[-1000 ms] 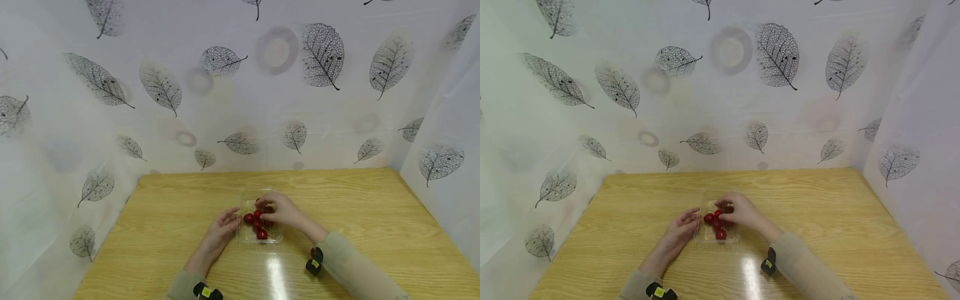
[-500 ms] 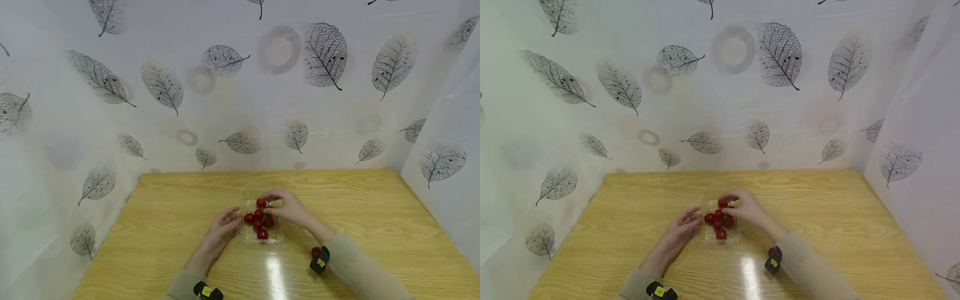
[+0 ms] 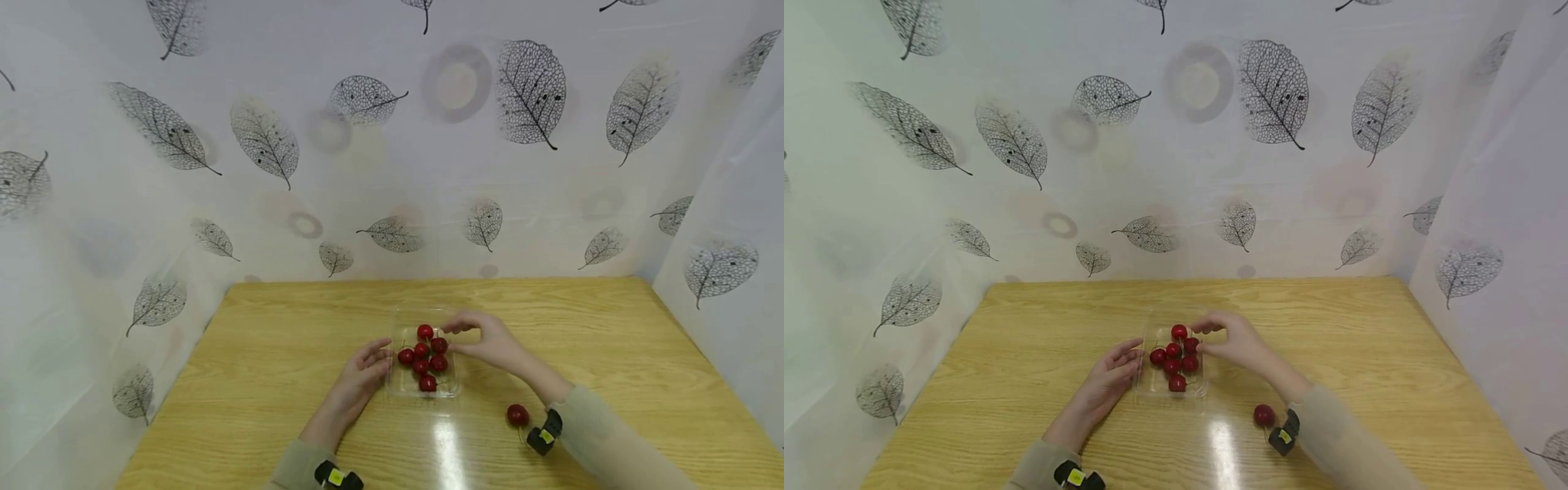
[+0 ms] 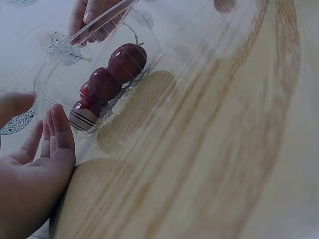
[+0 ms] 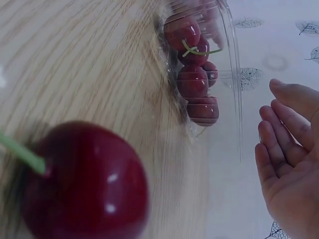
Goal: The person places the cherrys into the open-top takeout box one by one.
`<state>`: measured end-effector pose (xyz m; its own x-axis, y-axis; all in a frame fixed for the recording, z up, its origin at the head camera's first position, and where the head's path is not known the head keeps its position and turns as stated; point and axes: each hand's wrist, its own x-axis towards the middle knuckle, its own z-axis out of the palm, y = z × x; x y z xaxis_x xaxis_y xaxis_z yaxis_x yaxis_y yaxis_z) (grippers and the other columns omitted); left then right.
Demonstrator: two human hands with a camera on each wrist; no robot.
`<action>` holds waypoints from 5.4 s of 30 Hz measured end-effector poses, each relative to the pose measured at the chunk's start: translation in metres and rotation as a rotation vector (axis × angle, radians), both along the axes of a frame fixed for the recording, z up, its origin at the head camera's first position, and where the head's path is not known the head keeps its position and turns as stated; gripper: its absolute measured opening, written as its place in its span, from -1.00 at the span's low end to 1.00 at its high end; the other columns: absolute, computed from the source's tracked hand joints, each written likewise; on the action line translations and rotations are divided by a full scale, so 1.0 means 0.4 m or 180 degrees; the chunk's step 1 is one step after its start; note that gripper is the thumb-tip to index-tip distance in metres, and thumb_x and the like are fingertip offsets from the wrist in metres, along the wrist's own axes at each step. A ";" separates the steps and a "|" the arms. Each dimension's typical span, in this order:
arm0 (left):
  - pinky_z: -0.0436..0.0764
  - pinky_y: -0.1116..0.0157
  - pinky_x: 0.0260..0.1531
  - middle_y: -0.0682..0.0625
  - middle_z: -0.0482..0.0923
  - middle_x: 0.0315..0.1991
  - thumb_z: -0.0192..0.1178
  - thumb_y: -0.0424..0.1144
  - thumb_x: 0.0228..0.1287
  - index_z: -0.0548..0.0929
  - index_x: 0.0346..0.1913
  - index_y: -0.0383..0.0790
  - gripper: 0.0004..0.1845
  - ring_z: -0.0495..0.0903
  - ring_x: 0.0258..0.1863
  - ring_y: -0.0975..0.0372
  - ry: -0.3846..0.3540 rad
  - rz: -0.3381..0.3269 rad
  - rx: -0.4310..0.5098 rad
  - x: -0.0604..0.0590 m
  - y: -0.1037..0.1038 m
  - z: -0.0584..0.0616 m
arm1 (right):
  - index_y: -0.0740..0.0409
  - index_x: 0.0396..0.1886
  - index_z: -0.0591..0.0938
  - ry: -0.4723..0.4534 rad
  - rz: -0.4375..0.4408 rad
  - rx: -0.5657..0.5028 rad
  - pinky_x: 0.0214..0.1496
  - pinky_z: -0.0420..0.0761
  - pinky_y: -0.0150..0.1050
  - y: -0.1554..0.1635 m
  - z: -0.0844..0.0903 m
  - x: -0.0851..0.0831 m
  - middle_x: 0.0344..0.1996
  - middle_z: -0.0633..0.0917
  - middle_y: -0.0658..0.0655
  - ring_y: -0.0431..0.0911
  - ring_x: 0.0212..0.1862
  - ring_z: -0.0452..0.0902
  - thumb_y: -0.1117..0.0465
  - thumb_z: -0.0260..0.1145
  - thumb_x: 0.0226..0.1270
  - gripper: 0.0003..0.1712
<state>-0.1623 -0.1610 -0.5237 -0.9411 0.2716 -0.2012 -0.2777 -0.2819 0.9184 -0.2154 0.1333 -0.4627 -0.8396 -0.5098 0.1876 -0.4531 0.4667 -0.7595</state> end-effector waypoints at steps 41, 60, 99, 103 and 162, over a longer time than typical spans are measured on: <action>0.59 0.46 0.07 0.07 0.54 0.10 0.10 -0.49 0.54 0.17 0.59 -0.52 -0.35 0.58 0.05 0.38 0.0064 -0.0079 0.0011 0.004 -0.005 0.001 | 0.19 0.05 0.77 -0.0053 0.0017 0.0126 0.10 0.69 -0.31 0.213 -0.044 0.100 -0.04 0.82 0.13 -0.30 -0.04 0.67 0.21 0.58 0.27 -0.62; 0.59 0.46 0.05 0.08 0.54 0.10 0.08 -0.51 0.54 0.17 0.59 -0.52 -0.35 0.58 0.05 0.36 0.0059 -0.0101 0.0009 -0.003 -0.006 -0.009 | 0.13 0.14 0.74 -0.0648 0.0376 0.0178 0.11 0.67 -0.38 0.265 -0.095 0.140 0.01 0.82 0.08 -0.36 0.02 0.66 0.05 0.59 0.29 -0.52; 0.60 0.45 0.04 0.10 0.55 0.09 0.05 -0.51 0.56 0.16 0.59 -0.52 -0.37 0.58 0.05 0.37 0.0042 -0.0118 0.0035 -0.001 -0.006 -0.006 | 0.00 0.02 0.75 -0.0614 0.0829 0.0024 -0.01 0.66 -0.36 0.289 -0.106 0.146 -0.09 0.78 -0.02 -0.36 -0.04 0.62 0.18 0.56 0.33 -0.71; 0.60 0.45 0.05 0.09 0.55 0.10 0.06 -0.51 0.55 0.16 0.59 -0.53 -0.36 0.58 0.05 0.37 0.0049 -0.0121 0.0039 -0.002 -0.007 -0.008 | 0.00 0.00 0.76 -0.0601 0.0768 0.0041 -0.01 0.65 -0.36 0.286 -0.103 0.146 -0.10 0.78 -0.04 -0.37 -0.05 0.62 0.18 0.56 0.32 -0.72; 0.60 0.44 0.03 0.06 0.52 0.08 0.06 -0.53 0.52 0.20 0.56 -0.52 -0.38 0.57 0.03 0.35 -0.0023 -0.0065 0.0019 -0.001 0.001 0.003 | 0.15 0.14 0.76 -0.0289 0.0405 0.0142 0.28 0.65 0.02 0.063 0.041 -0.045 -0.02 0.81 0.06 -0.13 0.03 0.71 0.17 0.54 0.35 -0.61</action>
<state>-0.1625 -0.1605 -0.5225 -0.9339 0.2920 -0.2062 -0.2900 -0.2815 0.9147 -0.2336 0.1585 -0.4462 -0.7802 -0.6191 0.0888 -0.4411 0.4441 -0.7799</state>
